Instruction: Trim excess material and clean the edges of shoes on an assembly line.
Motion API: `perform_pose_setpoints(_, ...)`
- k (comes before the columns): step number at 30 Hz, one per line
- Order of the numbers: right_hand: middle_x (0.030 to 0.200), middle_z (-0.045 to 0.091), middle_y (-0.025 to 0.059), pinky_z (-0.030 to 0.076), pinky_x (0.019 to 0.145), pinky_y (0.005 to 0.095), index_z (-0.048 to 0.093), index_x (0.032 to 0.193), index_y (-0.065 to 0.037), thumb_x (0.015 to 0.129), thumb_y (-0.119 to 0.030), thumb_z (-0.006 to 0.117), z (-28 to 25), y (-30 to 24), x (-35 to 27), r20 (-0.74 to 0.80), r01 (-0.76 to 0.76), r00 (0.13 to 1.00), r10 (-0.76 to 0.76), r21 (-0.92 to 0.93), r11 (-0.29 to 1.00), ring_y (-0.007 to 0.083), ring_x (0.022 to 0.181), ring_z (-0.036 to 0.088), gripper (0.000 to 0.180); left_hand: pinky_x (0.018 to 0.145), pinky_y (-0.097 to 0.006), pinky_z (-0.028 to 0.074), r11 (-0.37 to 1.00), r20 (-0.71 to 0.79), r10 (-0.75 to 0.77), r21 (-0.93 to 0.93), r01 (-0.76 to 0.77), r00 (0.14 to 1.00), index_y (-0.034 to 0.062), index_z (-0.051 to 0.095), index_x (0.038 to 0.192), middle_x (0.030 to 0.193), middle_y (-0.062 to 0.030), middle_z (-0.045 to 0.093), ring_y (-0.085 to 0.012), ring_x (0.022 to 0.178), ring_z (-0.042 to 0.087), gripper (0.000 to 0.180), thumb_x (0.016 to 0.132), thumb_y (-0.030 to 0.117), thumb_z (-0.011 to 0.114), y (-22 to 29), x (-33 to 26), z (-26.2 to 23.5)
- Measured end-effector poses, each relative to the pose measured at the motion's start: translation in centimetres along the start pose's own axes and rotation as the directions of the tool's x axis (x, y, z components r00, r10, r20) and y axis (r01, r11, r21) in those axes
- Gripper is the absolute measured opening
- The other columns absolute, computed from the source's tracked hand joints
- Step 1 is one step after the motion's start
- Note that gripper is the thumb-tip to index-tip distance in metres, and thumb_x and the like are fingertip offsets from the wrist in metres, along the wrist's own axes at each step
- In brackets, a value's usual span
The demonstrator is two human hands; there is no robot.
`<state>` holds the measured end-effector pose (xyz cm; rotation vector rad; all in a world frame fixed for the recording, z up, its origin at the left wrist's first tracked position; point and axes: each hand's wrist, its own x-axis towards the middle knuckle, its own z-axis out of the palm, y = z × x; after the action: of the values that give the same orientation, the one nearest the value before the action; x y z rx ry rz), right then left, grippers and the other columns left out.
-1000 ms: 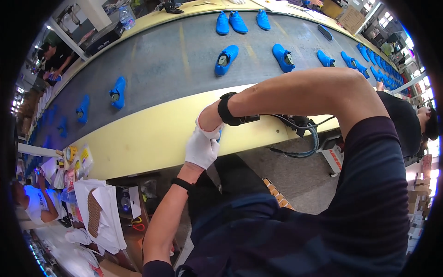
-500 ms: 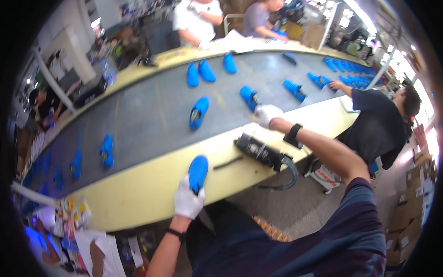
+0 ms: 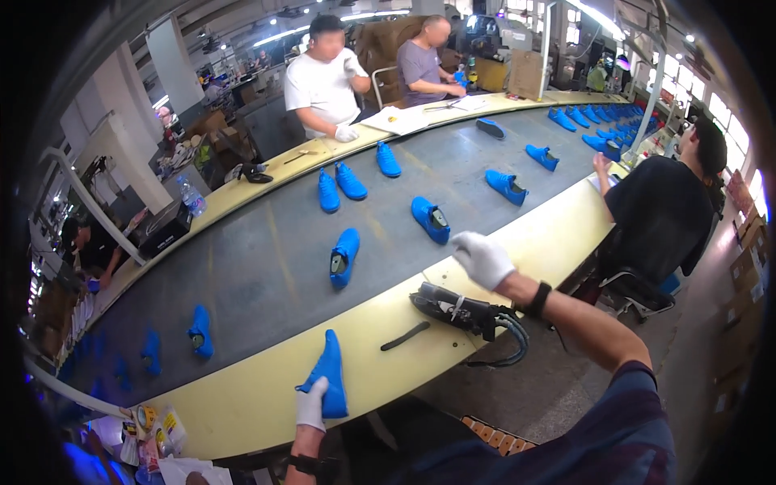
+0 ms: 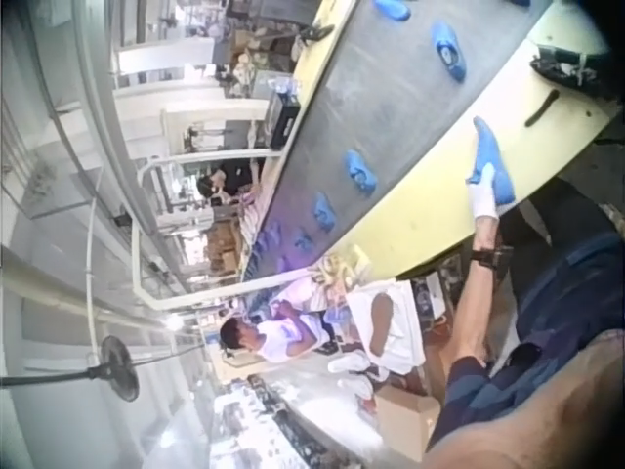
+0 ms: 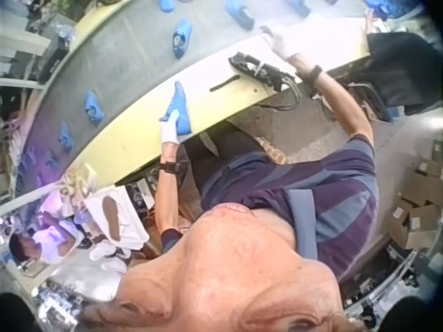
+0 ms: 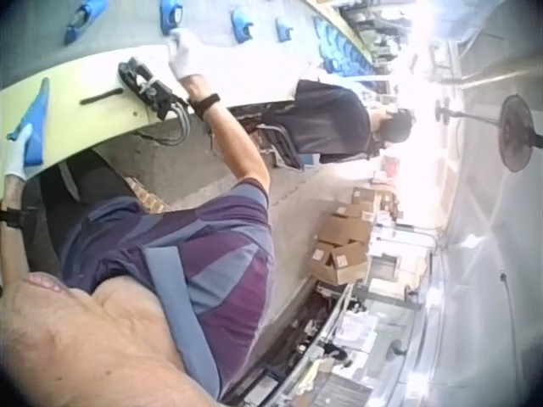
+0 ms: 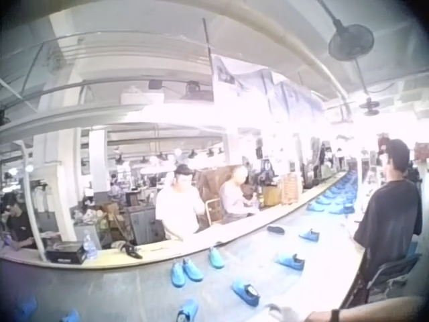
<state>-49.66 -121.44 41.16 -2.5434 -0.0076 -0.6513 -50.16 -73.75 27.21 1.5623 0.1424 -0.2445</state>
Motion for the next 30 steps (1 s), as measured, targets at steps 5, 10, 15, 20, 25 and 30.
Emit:
perform_pose_setpoints(5, 0.112, 0.074, 0.0169, 0.056, 0.093, 0.0468, 0.072, 0.113, -0.005, 0.089, -0.015, 0.079, 4.1, -9.5, -8.3, 0.404, 0.178, 0.897, -0.182, 0.047, 0.983, 0.0376, 0.109, 0.071, 0.027, 0.093, -0.043, 0.058, 0.950, -0.248, 0.011, 0.306, 0.068, 0.969, -0.0102, 0.075, 0.120, 0.114, -0.0227, 0.079, -0.0278, 0.102, 0.077, 0.057, 0.086, 0.034, 0.084, 3.5, 8.2, -3.3)
perform_pose_setpoints(10, 0.134, 0.064, 0.0200, 0.044, 0.115, 0.0542, 0.068, 0.119, -0.003, 0.082, -0.015, 0.081, 14.0, -8.7, -12.3, 0.268, 0.282, 0.927, -0.263, -0.034, 0.959, 0.0419, 0.133, 0.057, 0.041, 0.081, -0.042, 0.057, 0.853, -0.221, 0.338, 0.484, -0.198, 0.915, -0.0027, 0.070, 0.106, 0.098, -0.0141, 0.077, -0.0259, 0.087, 0.073, 0.046, 0.081, 0.031, 0.087, 7.2, 20.7, -10.2)
perform_pose_setpoints(15, 0.137, 0.061, 0.0216, 0.041, 0.118, 0.0578, 0.065, 0.120, -0.002, 0.082, -0.014, 0.081, 16.0, -7.5, -13.4, 0.252, 0.253, 0.940, -0.230, -0.062, 0.966, 0.0435, 0.137, 0.054, 0.042, 0.115, -0.052, 0.047, 0.447, -0.437, 0.290, 0.849, 0.283, 0.852, 0.0000, 0.047, 0.155, 0.147, -0.0261, 0.061, -0.0413, 0.133, 0.063, 0.090, 0.091, 0.056, 0.077, 3.8, 19.2, -7.4)
perform_pose_setpoints(20, 0.140, 0.058, 0.0225, 0.040, 0.118, 0.0595, 0.062, 0.123, -0.002, 0.083, -0.010, 0.079, 16.0, -8.7, -12.4, 0.278, 0.251, 0.936, -0.215, -0.101, 0.963, 0.0451, 0.138, 0.052, 0.044, 0.128, -0.057, 0.027, 0.039, 0.035, 0.600, 0.997, -0.073, 0.800, 0.0008, 0.052, 0.150, 0.156, -0.0214, 0.054, -0.0405, 0.150, 0.045, 0.068, 0.098, 0.041, 0.068, -2.7, 12.2, -7.4)
perform_pose_setpoints(25, 0.141, 0.057, 0.0233, 0.039, 0.119, 0.0595, 0.062, 0.121, 0.000, 0.083, -0.008, 0.077, 17.0, -8.9, -12.3, 0.265, 0.305, 0.926, -0.269, -0.101, 0.947, 0.0456, 0.138, 0.051, 0.041, 0.130, -0.058, 0.023, 0.101, -0.023, 0.548, 0.994, -0.039, 0.836, 0.0018, 0.054, 0.149, 0.158, -0.0196, 0.052, -0.0406, 0.155, 0.037, 0.061, 0.100, 0.037, 0.064, -2.0, 12.5, -8.2)
perform_pose_setpoints(30, 0.140, 0.057, 0.0242, 0.039, 0.118, 0.0612, 0.061, 0.123, 0.000, 0.085, -0.008, 0.073, 16.0, -8.6, -12.9, 0.270, 0.268, 0.936, -0.225, -0.134, 0.954, 0.0471, 0.137, 0.052, 0.041, 0.130, -0.058, 0.021, 0.109, -0.010, 0.546, 0.992, -0.058, 0.838, 0.0024, 0.053, 0.151, 0.162, -0.0194, 0.050, -0.0402, 0.156, 0.036, 0.063, 0.100, 0.038, 0.064, -1.6, 12.5, -6.9)
